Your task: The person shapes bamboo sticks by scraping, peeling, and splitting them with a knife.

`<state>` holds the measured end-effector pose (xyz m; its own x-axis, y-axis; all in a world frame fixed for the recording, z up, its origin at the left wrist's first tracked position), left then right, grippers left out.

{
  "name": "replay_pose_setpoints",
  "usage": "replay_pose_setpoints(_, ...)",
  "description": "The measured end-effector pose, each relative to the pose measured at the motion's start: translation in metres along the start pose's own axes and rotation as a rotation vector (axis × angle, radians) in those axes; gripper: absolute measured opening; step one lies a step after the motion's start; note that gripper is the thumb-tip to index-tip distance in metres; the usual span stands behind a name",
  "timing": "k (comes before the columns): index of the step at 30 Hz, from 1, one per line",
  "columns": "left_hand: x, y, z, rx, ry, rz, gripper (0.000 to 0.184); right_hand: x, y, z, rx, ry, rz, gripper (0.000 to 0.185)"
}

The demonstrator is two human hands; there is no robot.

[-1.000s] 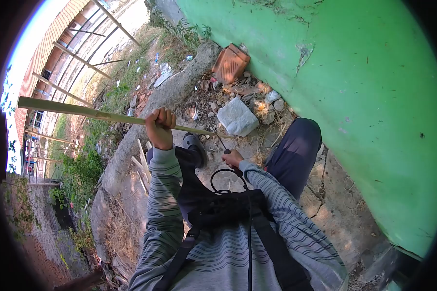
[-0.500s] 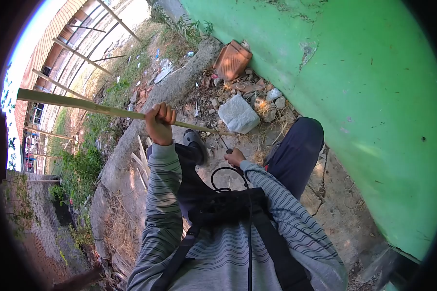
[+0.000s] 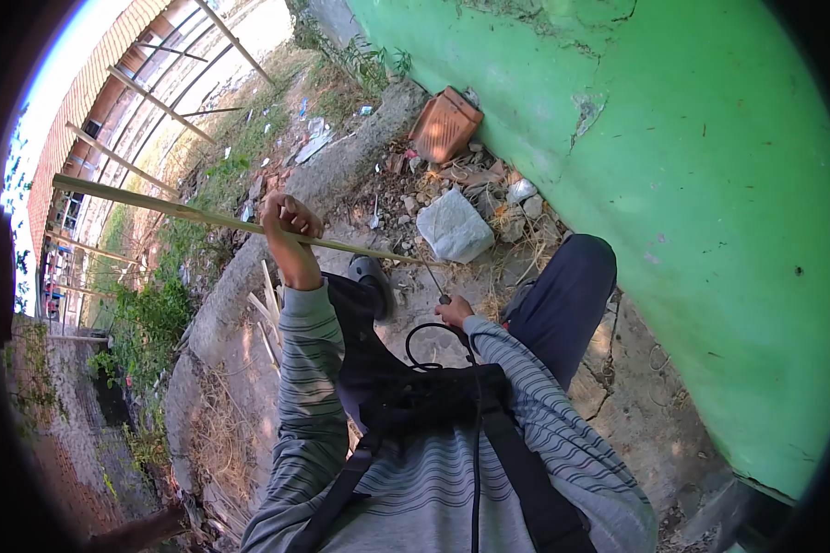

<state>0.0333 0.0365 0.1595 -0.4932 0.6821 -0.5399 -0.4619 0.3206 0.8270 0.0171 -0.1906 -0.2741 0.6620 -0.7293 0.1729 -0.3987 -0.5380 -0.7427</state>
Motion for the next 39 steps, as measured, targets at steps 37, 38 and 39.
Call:
replay_pose_setpoints(37, -0.008, 0.062, -0.059, -0.098, -0.739, -0.148, 0.049, 0.029, -0.166, -0.121, 0.629, 0.016, 0.02, 0.036)
replay_pose_setpoints(38, -0.006, 0.063, -0.061, -0.098, -0.737, -0.148, 0.049, 0.032, -0.169, -0.125, 0.619, 0.005, -0.03, 0.037)
replay_pose_setpoints(39, -0.007, 0.063, -0.064, -0.086, -0.749, -0.141, 0.05, 0.032, -0.171, -0.128, 0.607, -0.004, -0.077, 0.038)
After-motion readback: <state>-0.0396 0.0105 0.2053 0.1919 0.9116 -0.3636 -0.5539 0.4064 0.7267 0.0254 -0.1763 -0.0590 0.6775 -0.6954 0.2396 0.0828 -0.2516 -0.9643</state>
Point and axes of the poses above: each hand's wrist, its own z-axis towards the middle knuckle, its own x-axis out of the back of the hand, y = z × x, the point moved 7 cm from there along z, towards the middle knuckle, and after that the axes turned 6 degrees about -z, right-handed, at the moved point
